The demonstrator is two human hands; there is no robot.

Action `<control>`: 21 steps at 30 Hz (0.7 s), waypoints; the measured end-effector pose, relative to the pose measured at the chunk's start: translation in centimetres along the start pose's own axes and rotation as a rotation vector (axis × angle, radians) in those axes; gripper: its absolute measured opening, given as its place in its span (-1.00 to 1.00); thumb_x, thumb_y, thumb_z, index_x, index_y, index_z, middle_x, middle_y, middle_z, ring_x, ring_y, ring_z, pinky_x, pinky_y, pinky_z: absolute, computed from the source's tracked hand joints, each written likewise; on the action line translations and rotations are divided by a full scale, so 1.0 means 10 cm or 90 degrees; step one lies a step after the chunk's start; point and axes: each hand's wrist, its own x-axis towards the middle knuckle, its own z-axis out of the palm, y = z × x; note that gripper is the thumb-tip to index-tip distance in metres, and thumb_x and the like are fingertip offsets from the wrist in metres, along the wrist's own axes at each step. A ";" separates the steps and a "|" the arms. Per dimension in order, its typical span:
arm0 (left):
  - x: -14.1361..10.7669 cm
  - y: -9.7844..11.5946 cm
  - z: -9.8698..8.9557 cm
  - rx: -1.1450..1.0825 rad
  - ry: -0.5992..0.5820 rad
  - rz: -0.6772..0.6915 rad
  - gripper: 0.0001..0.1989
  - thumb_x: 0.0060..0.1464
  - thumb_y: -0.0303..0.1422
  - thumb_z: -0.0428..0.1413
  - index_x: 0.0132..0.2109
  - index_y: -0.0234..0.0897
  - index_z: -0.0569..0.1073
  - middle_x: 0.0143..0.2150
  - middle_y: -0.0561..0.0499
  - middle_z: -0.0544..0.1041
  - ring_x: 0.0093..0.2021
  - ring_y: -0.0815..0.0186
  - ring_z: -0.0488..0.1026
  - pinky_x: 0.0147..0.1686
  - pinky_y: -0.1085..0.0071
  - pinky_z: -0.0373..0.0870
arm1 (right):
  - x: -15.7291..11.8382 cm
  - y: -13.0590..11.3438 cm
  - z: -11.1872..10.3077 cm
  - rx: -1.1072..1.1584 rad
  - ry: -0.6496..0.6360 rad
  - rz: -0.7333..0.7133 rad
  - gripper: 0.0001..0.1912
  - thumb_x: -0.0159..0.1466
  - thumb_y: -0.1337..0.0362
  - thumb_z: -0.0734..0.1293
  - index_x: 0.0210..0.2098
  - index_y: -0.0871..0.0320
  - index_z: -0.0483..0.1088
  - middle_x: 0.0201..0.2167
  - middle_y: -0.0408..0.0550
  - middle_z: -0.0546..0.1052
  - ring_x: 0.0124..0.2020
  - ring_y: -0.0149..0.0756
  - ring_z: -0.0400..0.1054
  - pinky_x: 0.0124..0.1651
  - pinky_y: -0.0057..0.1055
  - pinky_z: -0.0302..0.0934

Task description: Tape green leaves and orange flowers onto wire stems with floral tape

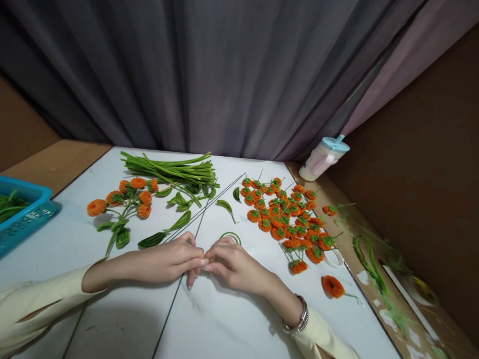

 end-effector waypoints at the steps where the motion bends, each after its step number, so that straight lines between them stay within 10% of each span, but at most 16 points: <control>1: 0.00 -0.01 0.01 0.001 -0.003 0.001 -0.60 0.32 -0.43 -0.18 -0.43 -0.30 0.43 -0.41 0.05 0.54 -0.24 0.29 0.25 -0.15 0.40 0.16 | 0.00 0.00 0.00 0.009 -0.003 0.004 -0.71 0.36 0.12 0.18 -0.34 0.17 0.38 -0.38 -0.02 0.51 -0.25 -0.27 0.34 -0.03 -0.24 0.15; 21: 0.03 -0.06 0.02 -0.309 -0.065 -0.084 -0.58 0.23 -0.03 -0.16 -0.38 -0.27 0.28 -0.53 0.13 0.28 -0.50 0.42 0.21 -0.45 0.50 0.19 | 0.00 -0.03 -0.01 0.108 0.036 0.075 -0.63 0.33 0.05 0.21 -0.45 0.17 0.39 -0.55 -0.04 0.51 -0.37 -0.29 0.32 -0.20 -0.34 0.20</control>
